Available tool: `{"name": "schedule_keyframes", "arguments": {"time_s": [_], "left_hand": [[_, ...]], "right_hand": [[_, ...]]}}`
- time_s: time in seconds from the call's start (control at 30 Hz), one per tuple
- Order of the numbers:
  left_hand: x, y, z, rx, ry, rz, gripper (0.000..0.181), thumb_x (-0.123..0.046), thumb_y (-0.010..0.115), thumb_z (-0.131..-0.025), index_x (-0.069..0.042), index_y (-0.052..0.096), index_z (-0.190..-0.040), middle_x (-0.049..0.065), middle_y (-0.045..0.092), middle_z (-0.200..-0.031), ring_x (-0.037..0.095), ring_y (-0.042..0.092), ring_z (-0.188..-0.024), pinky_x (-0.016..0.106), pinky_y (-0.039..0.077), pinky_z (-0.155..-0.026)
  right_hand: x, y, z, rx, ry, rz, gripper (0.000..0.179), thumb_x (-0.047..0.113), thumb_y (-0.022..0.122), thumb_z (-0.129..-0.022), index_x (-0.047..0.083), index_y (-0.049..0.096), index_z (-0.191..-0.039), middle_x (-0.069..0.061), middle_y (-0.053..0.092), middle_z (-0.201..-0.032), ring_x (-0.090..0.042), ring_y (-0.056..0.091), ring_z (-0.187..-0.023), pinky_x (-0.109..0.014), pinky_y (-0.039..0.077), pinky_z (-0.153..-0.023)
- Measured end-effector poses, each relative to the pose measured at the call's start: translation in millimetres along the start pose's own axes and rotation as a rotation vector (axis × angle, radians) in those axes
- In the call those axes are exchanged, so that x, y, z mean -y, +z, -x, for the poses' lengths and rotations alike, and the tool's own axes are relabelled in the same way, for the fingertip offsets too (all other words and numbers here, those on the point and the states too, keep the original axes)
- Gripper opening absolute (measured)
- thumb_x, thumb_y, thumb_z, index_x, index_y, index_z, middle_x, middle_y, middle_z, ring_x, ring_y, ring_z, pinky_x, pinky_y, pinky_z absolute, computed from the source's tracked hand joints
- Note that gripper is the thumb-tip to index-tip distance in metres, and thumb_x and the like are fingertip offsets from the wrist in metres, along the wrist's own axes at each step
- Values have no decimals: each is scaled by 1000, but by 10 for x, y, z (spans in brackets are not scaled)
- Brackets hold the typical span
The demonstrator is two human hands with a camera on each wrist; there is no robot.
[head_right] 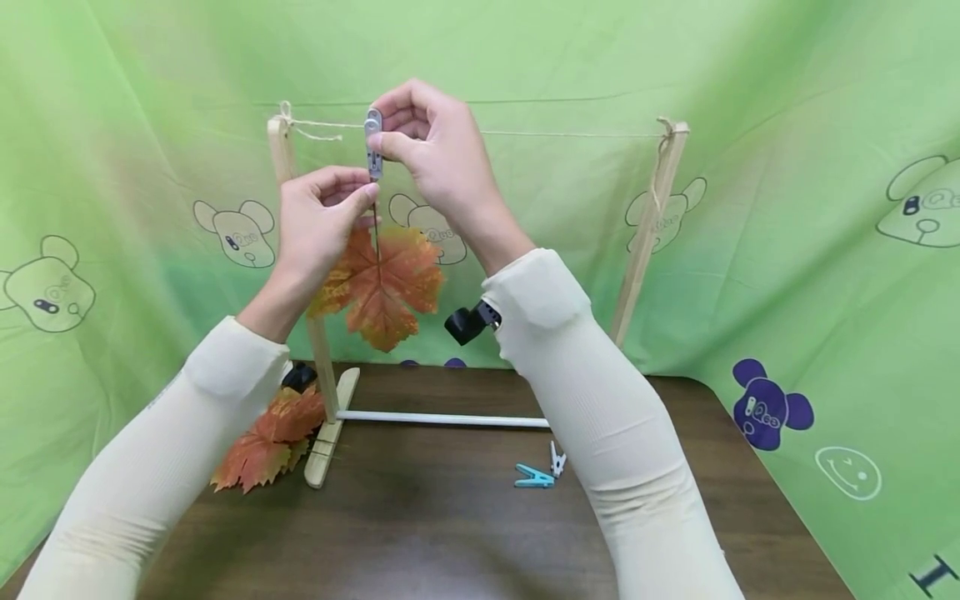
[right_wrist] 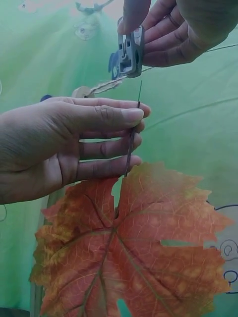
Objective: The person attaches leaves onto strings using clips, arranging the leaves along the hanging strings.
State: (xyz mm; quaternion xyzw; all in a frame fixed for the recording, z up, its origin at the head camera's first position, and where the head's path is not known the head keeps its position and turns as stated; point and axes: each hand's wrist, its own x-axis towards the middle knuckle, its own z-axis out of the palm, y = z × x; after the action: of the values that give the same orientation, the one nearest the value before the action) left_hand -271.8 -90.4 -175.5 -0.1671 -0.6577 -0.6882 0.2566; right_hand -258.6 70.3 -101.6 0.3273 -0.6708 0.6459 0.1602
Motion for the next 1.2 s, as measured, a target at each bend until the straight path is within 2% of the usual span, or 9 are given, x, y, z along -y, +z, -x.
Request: {"name": "schedule_keyframes", "arguments": {"time_s": [0.2, 0.4, 0.6, 0.83, 1.1, 1.2], "left_hand": [[-11, 42, -7, -13, -5, 18, 16, -2, 74, -96, 8, 76, -109, 13, 77, -95, 9, 70, -75, 24, 63, -70], [-35, 67, -17, -28, 8, 3, 14, -3, 74, -96, 4, 78, -107, 12, 78, -96, 21, 73, -82, 23, 63, -70], [-59, 85, -28, -32, 4, -1, 14, -3, 74, -96, 2, 79, -107, 16, 79, -100, 15, 72, -80, 23, 62, -71], [-67, 83, -22, -41, 0, -8, 15, -3, 73, -96, 4, 78, -109, 20, 78, -107, 27, 75, -89, 24, 63, -72], [-82, 90, -21, -31, 6, -7, 17, -2, 73, -96, 5, 77, -111, 16, 79, -105, 22, 74, -85, 25, 63, -73], [-94, 94, -18, -31, 9, 0, 17, -2, 73, -96, 6, 77, -111, 19, 78, -106, 19, 74, -83, 25, 64, -73]], "right_hand": [[56, 11, -92, 3, -22, 1, 18, -13, 71, -90, 4, 71, -96, -5, 69, -88, -18, 65, -80, -28, 54, -83], [105, -8, -188, -23, -28, -41, 20, -16, 72, -88, 4, 71, -91, -6, 69, -84, -18, 66, -78, -30, 56, -85], [119, -11, -248, -40, -20, -41, 21, -16, 72, -87, 4, 71, -89, -6, 69, -84, -18, 67, -78, -32, 57, -88], [120, -7, -307, -43, -26, -74, 23, -19, 72, -86, 4, 70, -85, -6, 68, -81, -18, 68, -75, -31, 59, -86], [140, -7, -365, -58, -20, -127, 23, -20, 71, -86, 2, 69, -83, -8, 68, -79, -19, 69, -75, -32, 61, -86], [155, 3, -389, -61, -21, -122, 23, -20, 71, -86, 2, 68, -83, -8, 67, -79, -19, 68, -75, -32, 61, -87]]}}
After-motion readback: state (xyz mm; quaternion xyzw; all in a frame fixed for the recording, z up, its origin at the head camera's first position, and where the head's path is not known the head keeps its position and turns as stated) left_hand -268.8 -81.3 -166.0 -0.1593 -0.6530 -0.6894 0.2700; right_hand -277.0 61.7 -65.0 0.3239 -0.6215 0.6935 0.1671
